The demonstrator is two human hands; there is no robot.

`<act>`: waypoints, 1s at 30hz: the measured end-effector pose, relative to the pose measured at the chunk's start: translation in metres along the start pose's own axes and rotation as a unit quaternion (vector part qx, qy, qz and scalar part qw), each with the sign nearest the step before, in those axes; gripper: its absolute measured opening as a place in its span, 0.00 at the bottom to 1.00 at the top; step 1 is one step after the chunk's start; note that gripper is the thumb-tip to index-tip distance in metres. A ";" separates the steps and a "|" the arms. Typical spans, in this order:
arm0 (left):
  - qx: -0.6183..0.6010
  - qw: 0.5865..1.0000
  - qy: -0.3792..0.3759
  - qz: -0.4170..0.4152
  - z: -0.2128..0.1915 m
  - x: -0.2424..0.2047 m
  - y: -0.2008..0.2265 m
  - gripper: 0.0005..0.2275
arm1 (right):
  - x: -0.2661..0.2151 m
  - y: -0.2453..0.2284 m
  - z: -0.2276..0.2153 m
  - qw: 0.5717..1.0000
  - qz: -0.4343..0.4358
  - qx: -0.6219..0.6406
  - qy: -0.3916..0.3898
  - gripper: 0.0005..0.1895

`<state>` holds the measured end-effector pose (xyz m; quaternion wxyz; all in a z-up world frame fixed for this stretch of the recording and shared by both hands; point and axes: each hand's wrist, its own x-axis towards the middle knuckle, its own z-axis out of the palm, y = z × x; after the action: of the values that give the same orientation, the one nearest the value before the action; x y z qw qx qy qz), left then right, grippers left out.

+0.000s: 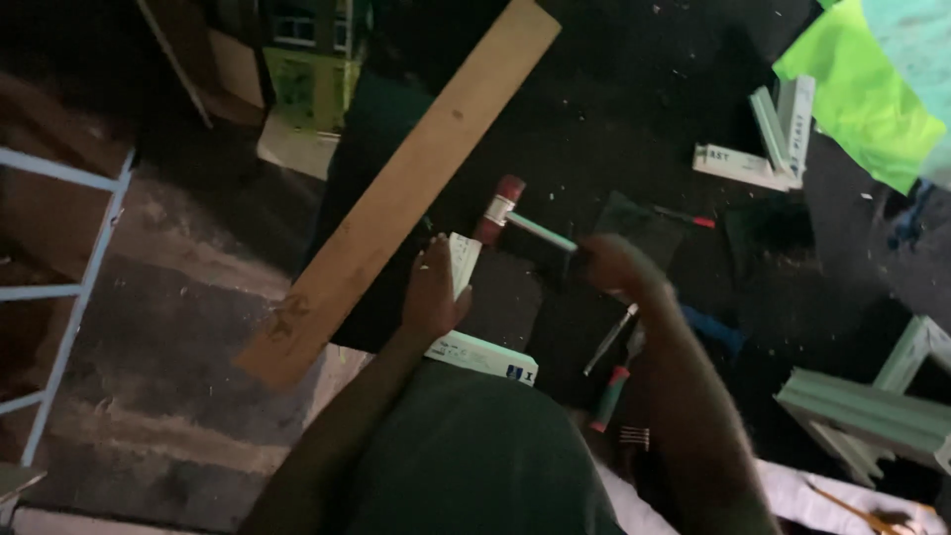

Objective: Assembling white plastic window or door frame components using a mallet and small plastic strips.

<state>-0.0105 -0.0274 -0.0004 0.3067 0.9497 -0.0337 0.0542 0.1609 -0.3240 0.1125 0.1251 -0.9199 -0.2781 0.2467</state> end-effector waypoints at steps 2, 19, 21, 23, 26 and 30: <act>-0.033 0.998 0.048 0.039 0.006 -0.009 -0.004 0.41 | -0.010 -0.043 -0.049 0.975 0.171 -0.022 -0.141 0.16; -0.071 0.995 0.040 0.054 0.015 -0.009 -0.011 0.41 | 0.002 -0.013 -0.001 0.958 0.275 0.051 -0.064 0.20; -0.082 0.993 0.054 0.061 0.015 -0.009 -0.013 0.39 | 0.003 0.004 0.016 0.950 0.280 0.140 -0.009 0.30; -0.065 0.991 0.081 0.081 0.019 -0.013 -0.018 0.39 | 0.000 0.011 0.030 0.994 0.056 -0.084 -0.036 0.15; -0.096 0.990 0.078 0.070 0.029 -0.009 -0.024 0.40 | -0.023 -0.033 -0.007 0.995 0.076 -0.052 -0.024 0.22; -0.110 0.986 0.109 0.056 0.024 -0.022 -0.004 0.39 | -0.059 -0.065 0.007 0.958 0.266 0.108 -0.004 0.15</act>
<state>-0.0298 -0.0376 -0.0253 0.4079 0.8950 -0.0590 0.1708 0.0860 -0.3044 0.1530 0.1526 -0.9405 0.0043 0.3035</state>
